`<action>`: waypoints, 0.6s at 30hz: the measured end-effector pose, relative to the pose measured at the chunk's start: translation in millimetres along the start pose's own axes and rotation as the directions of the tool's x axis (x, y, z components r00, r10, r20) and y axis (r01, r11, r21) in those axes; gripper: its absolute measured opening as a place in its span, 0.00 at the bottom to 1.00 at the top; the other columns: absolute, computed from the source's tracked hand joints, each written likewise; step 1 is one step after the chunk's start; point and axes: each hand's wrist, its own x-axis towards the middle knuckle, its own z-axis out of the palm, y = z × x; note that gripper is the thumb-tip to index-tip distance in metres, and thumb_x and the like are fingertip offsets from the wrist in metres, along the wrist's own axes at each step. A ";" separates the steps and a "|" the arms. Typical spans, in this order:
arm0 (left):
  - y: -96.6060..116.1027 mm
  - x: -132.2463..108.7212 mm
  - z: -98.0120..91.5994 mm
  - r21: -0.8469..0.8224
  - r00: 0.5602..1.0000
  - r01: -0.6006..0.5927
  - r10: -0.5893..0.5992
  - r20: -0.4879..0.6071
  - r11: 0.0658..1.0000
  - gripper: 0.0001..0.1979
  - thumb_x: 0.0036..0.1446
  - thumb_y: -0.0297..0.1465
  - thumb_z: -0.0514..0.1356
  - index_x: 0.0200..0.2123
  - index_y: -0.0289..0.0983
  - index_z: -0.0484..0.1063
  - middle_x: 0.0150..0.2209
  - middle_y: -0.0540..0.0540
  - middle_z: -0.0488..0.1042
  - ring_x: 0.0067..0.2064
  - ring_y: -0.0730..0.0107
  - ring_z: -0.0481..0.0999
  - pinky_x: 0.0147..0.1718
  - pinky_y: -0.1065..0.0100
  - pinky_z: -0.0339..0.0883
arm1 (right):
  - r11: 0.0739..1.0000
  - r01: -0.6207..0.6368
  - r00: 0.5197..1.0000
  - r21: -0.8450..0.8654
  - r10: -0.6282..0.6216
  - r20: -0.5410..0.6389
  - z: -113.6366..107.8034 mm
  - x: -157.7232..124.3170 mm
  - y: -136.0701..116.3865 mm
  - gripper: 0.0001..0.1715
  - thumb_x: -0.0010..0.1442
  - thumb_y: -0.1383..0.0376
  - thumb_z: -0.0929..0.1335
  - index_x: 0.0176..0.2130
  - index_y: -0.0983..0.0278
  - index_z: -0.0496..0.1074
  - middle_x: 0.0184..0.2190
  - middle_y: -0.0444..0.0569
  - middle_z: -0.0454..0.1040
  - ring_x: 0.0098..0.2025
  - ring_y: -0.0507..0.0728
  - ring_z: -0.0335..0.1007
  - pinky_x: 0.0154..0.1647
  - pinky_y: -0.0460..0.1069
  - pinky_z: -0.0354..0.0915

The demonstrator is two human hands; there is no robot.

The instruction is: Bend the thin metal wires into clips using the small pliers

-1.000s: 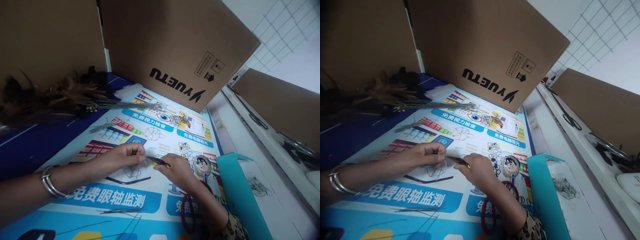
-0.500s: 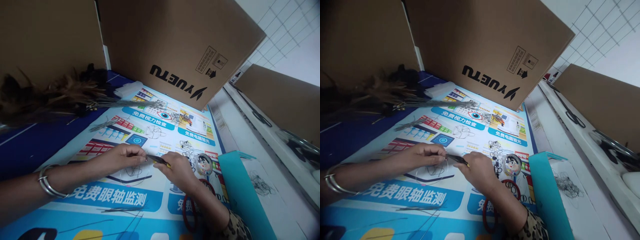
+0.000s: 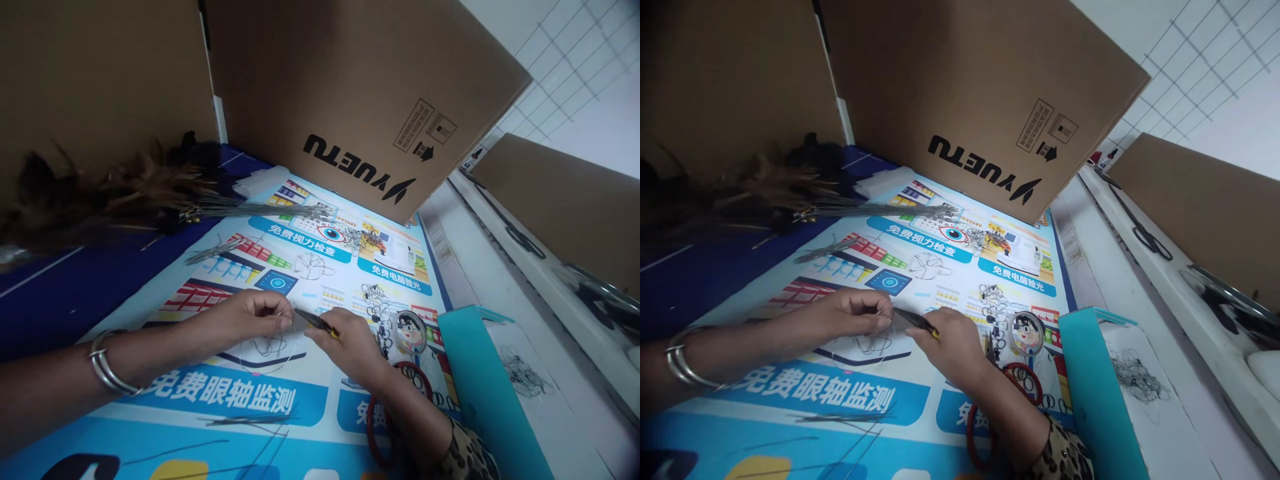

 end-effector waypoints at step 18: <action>-11.0 1.9 -5.8 0.136 0.999 -0.030 0.034 -0.027 0.990 0.10 0.55 0.37 0.61 0.29 0.36 0.70 0.25 0.54 0.64 0.26 0.75 0.64 0.26 0.73 0.61 | 0.946 0.100 0.978 -0.308 -0.151 -0.144 10.1 -1.8 8.6 0.16 0.64 0.55 0.68 0.34 0.65 0.72 0.35 0.50 0.74 0.39 0.58 0.65 0.40 0.50 0.58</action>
